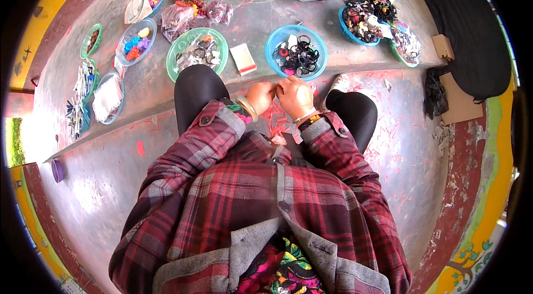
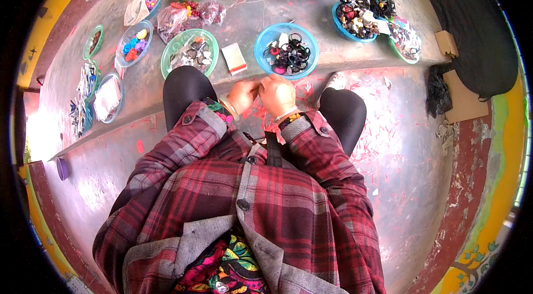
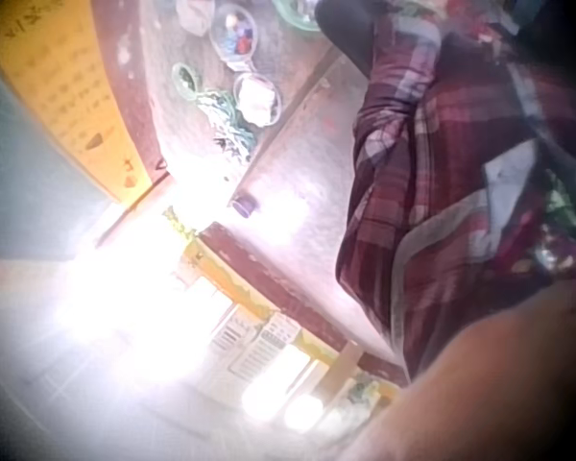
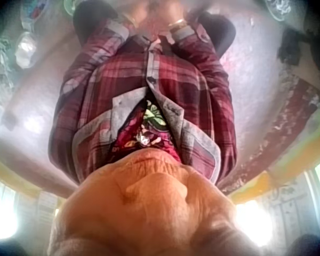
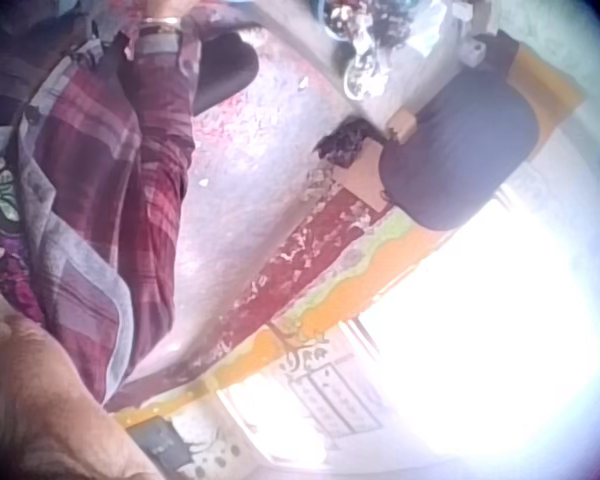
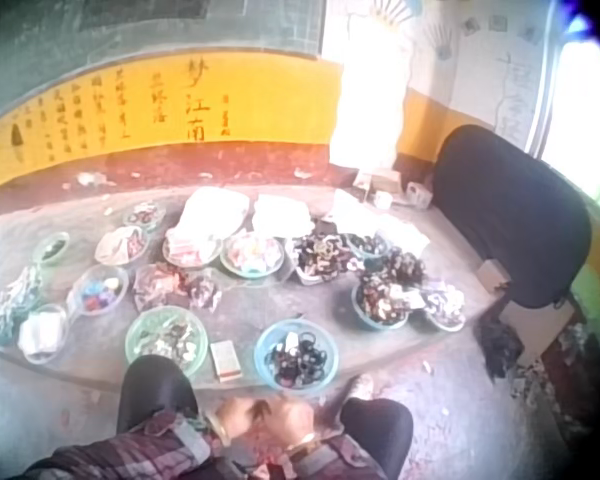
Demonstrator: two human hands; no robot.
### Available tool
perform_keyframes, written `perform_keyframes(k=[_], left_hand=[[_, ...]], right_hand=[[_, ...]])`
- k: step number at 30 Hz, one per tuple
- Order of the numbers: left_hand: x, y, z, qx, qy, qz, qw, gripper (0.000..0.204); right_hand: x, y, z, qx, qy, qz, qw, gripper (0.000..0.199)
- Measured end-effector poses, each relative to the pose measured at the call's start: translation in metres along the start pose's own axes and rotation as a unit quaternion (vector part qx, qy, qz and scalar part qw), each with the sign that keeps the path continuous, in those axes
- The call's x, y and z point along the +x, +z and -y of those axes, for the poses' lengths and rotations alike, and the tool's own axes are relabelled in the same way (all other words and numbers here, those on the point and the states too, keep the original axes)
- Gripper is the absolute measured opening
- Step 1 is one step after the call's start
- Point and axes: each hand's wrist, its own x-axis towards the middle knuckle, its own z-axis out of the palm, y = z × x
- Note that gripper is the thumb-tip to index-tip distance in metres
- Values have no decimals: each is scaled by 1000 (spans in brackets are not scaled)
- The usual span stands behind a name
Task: The person sits on the floor and assembles keychains by hand. They pick up small metal rings and plastic charms from bowls, link the components together, and place the finished keychains into a blue bowl.
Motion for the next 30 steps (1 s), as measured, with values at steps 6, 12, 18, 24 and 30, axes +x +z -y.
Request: perform_keyframes(k=[6, 12, 18, 24, 30], left_hand=[[0, -9, -18, -36, -17, -8, 999, 18], [1, -3, -2, -89, -13, -14, 996, 19], [1, -15, -19, -99, -38, 15, 994, 21], [2, -6, 5, -269, -104, 26, 957, 22], [1, -12, 0, -443, -164, -11, 881, 24]], right_hand=[[2, -3, 2, 1, 2, -10, 1000, 9], [2, -2, 1, 50, 68, -2, 996, 7], [3, 0, -5, 75, 98, -5, 992, 7], [7, 2, -18, 216, 197, 17, 956, 11], [5, -3, -34, 313, 286, 3, 906, 10]])
